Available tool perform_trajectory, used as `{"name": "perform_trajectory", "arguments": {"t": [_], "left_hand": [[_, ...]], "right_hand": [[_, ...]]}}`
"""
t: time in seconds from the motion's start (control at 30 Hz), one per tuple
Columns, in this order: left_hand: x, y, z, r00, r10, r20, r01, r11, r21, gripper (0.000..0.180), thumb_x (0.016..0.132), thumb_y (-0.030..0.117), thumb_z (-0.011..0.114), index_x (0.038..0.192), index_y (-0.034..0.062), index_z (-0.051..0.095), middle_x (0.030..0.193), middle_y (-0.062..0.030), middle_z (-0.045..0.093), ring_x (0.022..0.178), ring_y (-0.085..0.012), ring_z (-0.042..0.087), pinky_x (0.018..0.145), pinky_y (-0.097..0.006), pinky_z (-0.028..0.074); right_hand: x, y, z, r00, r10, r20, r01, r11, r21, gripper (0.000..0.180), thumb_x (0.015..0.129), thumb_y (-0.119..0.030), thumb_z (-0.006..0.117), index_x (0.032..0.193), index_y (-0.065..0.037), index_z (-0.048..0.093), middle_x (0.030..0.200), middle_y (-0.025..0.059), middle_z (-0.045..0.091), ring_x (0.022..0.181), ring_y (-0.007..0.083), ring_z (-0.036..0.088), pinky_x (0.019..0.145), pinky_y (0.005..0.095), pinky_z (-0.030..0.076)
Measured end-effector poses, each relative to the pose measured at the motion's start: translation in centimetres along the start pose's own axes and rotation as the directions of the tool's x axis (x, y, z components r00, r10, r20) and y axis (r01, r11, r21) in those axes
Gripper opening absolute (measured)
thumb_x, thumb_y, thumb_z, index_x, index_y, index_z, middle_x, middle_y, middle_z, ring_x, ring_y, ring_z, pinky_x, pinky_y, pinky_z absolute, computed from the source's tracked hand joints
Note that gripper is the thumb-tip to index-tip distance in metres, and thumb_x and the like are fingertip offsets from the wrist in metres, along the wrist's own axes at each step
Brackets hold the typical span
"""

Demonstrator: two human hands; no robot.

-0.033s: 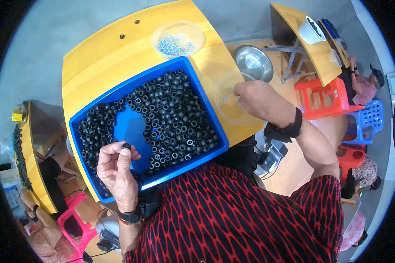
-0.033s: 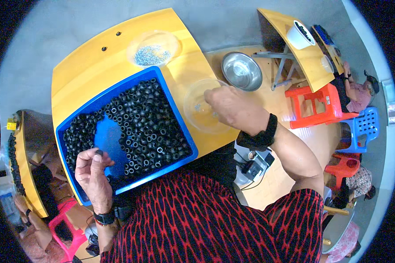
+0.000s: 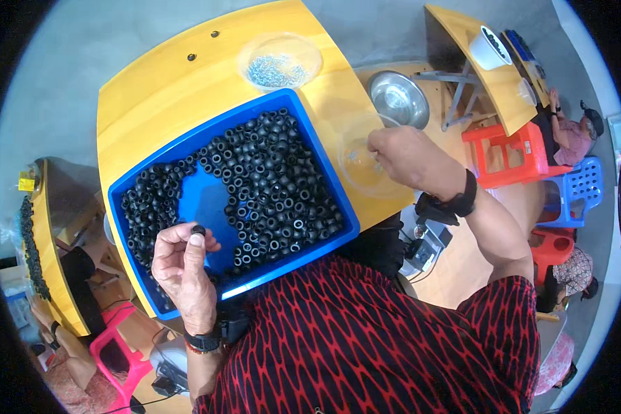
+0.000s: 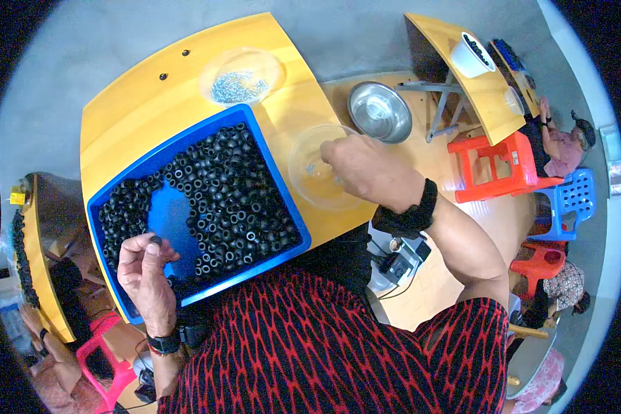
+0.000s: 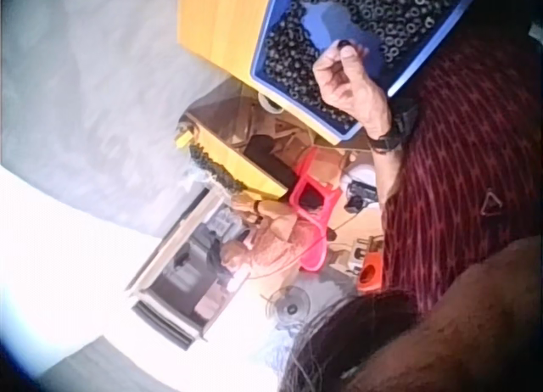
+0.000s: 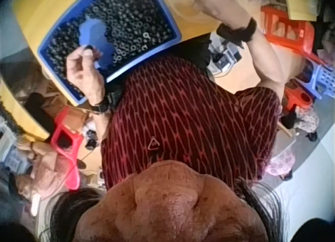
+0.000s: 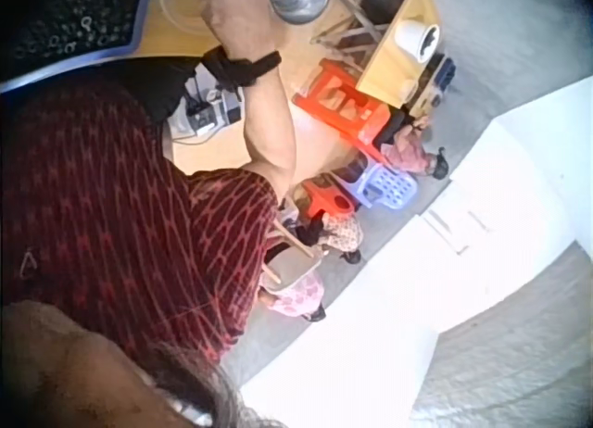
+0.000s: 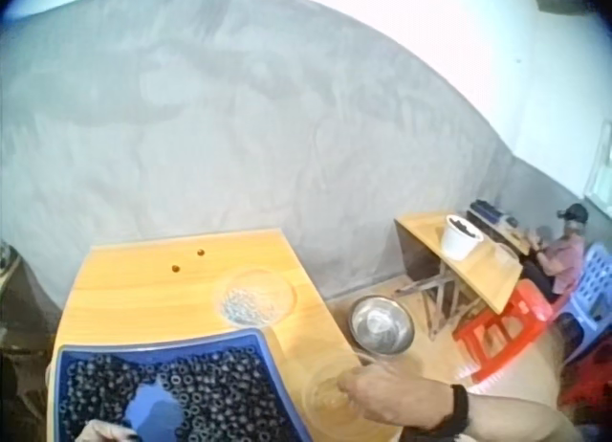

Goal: The person picks up a small metal pin from a plastic container and inserts it into a black rubber ring held in the other hand, then places the assembled component back into the blue tray.

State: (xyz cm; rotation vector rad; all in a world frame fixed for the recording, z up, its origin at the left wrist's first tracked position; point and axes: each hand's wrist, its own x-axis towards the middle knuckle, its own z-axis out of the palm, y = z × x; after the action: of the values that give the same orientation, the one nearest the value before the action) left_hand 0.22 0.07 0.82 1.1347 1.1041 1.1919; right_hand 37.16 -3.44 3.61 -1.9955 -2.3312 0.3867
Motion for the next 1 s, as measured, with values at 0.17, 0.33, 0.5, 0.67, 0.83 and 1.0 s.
{"name": "perform_trajectory", "arguments": {"t": [0.17,0.33,0.5,0.67,0.83,1.0], "left_hand": [[0.0,0.2,0.1,1.000,-0.012,-0.025,0.013,1.000,0.004,0.008,0.094,0.010,0.065,0.096,0.0034,0.061,0.085,-0.0057,0.063,0.073,-0.0138,0.062,0.065,-0.031,0.056],[-0.1,0.2,0.2,1.000,-0.018,0.009,0.018,1.000,0.014,0.008,0.094,0.010,0.065,0.097,0.0034,0.061,0.084,-0.0054,0.063,0.073,-0.0134,0.062,0.065,-0.031,0.055],[-0.1,0.2,0.1,0.999,-0.032,0.000,0.032,0.999,0.021,0.008,0.094,0.010,0.065,0.097,0.0032,0.061,0.084,-0.0054,0.064,0.074,-0.0135,0.062,0.066,-0.030,0.055],[0.0,0.0,-0.2,0.999,-0.041,0.008,0.040,0.999,0.019,0.008,0.094,0.009,0.065,0.098,0.0031,0.062,0.085,-0.0056,0.064,0.074,-0.0137,0.063,0.067,-0.031,0.055],[0.1,-0.1,0.0,1.000,-0.024,0.010,0.025,1.000,-0.015,0.008,0.094,0.009,0.064,0.098,0.0028,0.062,0.085,-0.0062,0.065,0.073,-0.0140,0.063,0.067,-0.031,0.055],[0.1,-0.3,-0.4,0.999,-0.036,-0.001,0.036,0.999,-0.024,0.012,0.092,0.008,0.067,0.100,0.0017,0.061,0.084,-0.0072,0.067,0.073,-0.0140,0.064,0.068,-0.030,0.056]], "right_hand": [[0.3,-0.3,-0.6,0.993,-0.020,0.117,0.013,0.998,0.063,0.013,0.079,-0.004,0.057,0.092,0.002,0.059,0.088,0.0231,0.064,0.089,0.0413,0.064,0.075,0.0472,0.050],[-0.2,0.3,1.4,0.993,-0.096,0.068,0.088,0.990,0.107,0.013,0.078,-0.002,0.056,0.090,0.003,0.057,0.085,0.0240,0.063,0.090,0.0429,0.062,0.075,0.0484,0.049],[0.8,-0.4,0.2,0.997,-0.017,0.078,0.001,0.979,0.202,0.016,0.080,-0.001,0.062,0.096,0.000,0.064,0.086,0.0203,0.068,0.080,0.0362,0.068,0.072,0.0395,0.053],[0.4,0.0,-0.4,0.997,0.066,0.027,-0.072,0.905,0.420,0.014,0.083,0.001,0.064,0.097,0.001,0.065,0.083,0.0166,0.069,0.078,0.0263,0.070,0.070,0.0334,0.054],[0.4,0.4,-0.1,0.996,0.059,-0.070,-0.022,0.897,0.441,0.014,0.081,-0.003,0.062,0.094,0.002,0.065,0.084,0.0208,0.069,0.079,0.0352,0.070,0.070,0.0416,0.055],[0.5,0.3,-0.2,0.999,0.039,-0.015,-0.033,0.963,0.268,0.012,0.082,-0.003,0.066,0.094,0.001,0.064,0.083,0.0176,0.067,0.077,0.0318,0.068,0.069,0.0374,0.053]]}}
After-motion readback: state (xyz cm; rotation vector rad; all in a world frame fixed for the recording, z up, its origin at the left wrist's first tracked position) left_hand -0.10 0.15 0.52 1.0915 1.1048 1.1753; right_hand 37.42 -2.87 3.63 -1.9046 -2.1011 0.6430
